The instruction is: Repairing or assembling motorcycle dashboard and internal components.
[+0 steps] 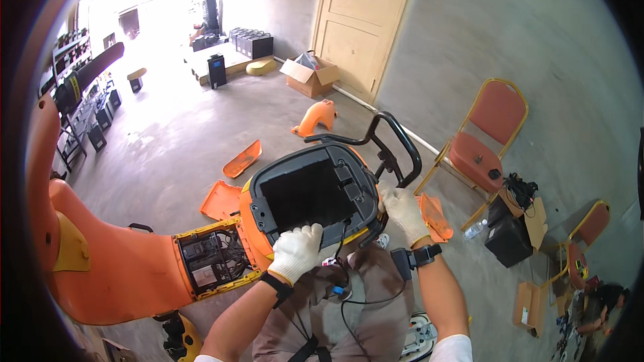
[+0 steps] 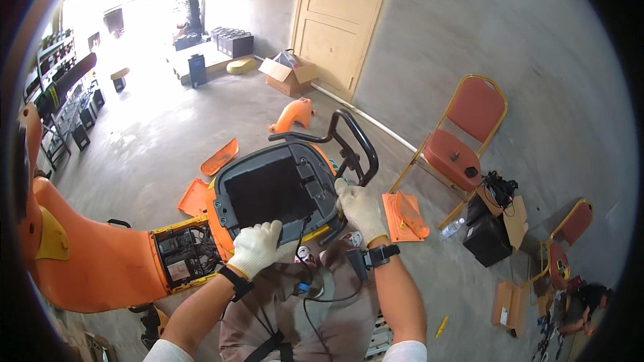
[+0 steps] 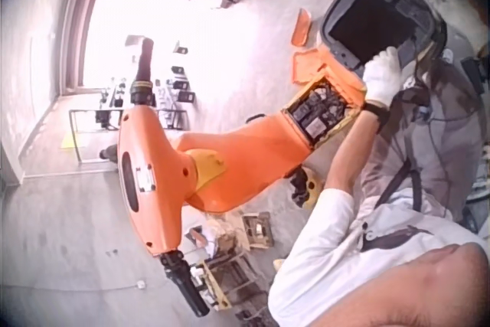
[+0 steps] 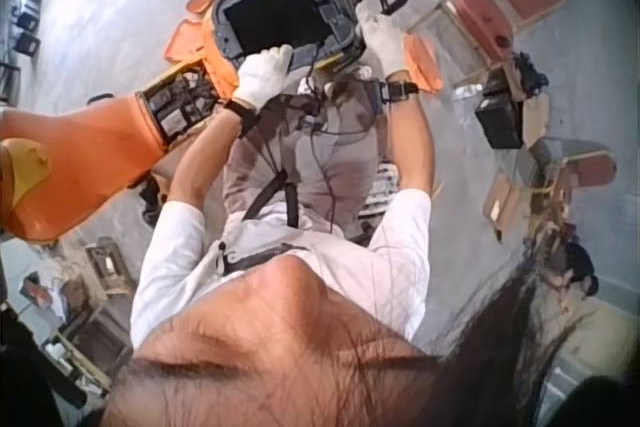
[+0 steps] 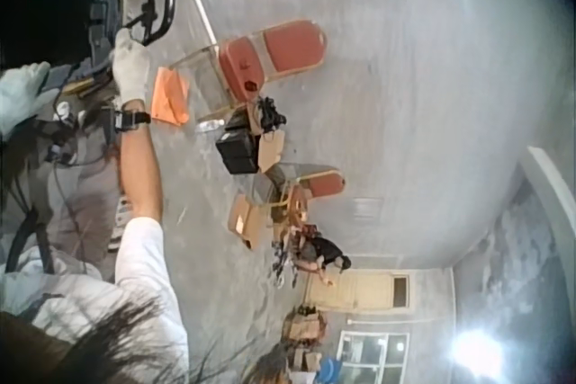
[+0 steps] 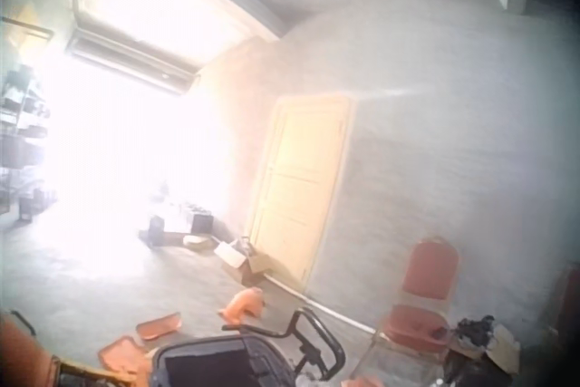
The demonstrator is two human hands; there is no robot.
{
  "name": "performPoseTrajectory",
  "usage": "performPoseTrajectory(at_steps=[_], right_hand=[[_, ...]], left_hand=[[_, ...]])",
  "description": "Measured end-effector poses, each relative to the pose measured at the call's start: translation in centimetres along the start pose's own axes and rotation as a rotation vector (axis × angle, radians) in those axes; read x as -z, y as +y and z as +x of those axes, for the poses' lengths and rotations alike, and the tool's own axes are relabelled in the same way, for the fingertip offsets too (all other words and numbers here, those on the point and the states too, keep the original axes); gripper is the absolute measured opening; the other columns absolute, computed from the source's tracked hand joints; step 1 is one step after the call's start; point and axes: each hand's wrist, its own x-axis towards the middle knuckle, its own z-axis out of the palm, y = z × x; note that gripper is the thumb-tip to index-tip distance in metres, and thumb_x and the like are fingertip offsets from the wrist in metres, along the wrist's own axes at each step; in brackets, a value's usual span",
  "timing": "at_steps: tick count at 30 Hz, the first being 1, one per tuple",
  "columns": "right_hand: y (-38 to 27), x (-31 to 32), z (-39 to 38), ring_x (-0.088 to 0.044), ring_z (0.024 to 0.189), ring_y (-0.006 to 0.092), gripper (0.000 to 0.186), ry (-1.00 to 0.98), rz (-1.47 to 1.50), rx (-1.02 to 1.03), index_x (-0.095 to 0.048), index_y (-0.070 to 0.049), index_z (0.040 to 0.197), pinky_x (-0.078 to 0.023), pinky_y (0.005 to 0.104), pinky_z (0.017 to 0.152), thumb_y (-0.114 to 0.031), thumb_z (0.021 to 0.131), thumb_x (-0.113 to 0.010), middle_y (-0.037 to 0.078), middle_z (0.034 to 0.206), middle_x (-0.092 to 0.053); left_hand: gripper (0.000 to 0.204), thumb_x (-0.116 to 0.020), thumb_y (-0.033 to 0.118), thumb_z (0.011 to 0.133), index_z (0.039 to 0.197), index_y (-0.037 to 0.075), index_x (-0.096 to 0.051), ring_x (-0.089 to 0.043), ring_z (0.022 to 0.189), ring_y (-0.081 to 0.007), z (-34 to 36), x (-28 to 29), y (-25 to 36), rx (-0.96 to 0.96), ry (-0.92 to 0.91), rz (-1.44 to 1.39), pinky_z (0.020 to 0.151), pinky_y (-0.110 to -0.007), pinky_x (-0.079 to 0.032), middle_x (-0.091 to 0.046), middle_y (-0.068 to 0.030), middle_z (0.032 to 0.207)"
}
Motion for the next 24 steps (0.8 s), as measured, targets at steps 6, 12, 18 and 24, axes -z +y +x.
performPoseTrajectory(at_steps=[6,12,18,24], right_hand=[[-2.3,-2.6,3.5,-0.070,0.083,0.0280,0.055,-0.045,0.004,0.111,-0.076,-0.004,0.085,-0.052,0.0399,0.080,-0.051,0.099,-0.050,0.015,0.084,-0.074],[-4.0,-2.5,4.8,-0.070,0.089,0.0359,0.053,-0.033,-0.198,0.154,-0.078,-0.007,0.082,-0.052,0.0442,0.088,-0.045,0.093,-0.043,0.018,0.087,-0.074],[-3.9,-2.8,6.1,-0.069,0.091,0.0404,0.053,-0.078,-0.351,0.176,-0.077,-0.008,0.080,-0.050,0.0469,0.093,-0.043,0.095,-0.040,0.020,0.087,-0.073],[-4.8,-3.4,5.4,-0.066,0.059,0.0300,0.055,-0.311,-0.199,-0.088,-0.073,-0.006,0.083,-0.054,0.0451,0.059,-0.045,0.099,-0.037,0.015,0.068,-0.068]], left_hand=[[0.062,-0.063,0.062,0.086,0.113,0.007,-0.058,-0.071,0.097,-0.0312,0.0,0.0,0.1,0.011,-0.020,-0.027,0.079,-0.044,-0.057,-0.069,-0.0140,0.102],[0.063,-0.062,0.066,0.086,0.106,0.006,-0.059,-0.070,0.089,-0.0301,0.1,-0.7,-0.2,-0.028,0.094,-0.004,0.072,-0.043,-0.057,-0.069,-0.0137,0.095],[0.054,-0.067,0.057,0.085,0.100,0.006,-0.057,-0.072,0.083,-0.0301,-0.2,-0.6,-0.2,-0.065,0.146,-0.051,0.067,-0.044,-0.057,-0.069,-0.0134,0.089],[0.056,-0.068,0.059,0.084,0.101,0.007,-0.057,-0.072,0.083,-0.0300,-0.2,-0.1,-0.1,-0.063,0.146,-0.048,0.068,-0.044,-0.057,-0.069,-0.0138,0.089]])
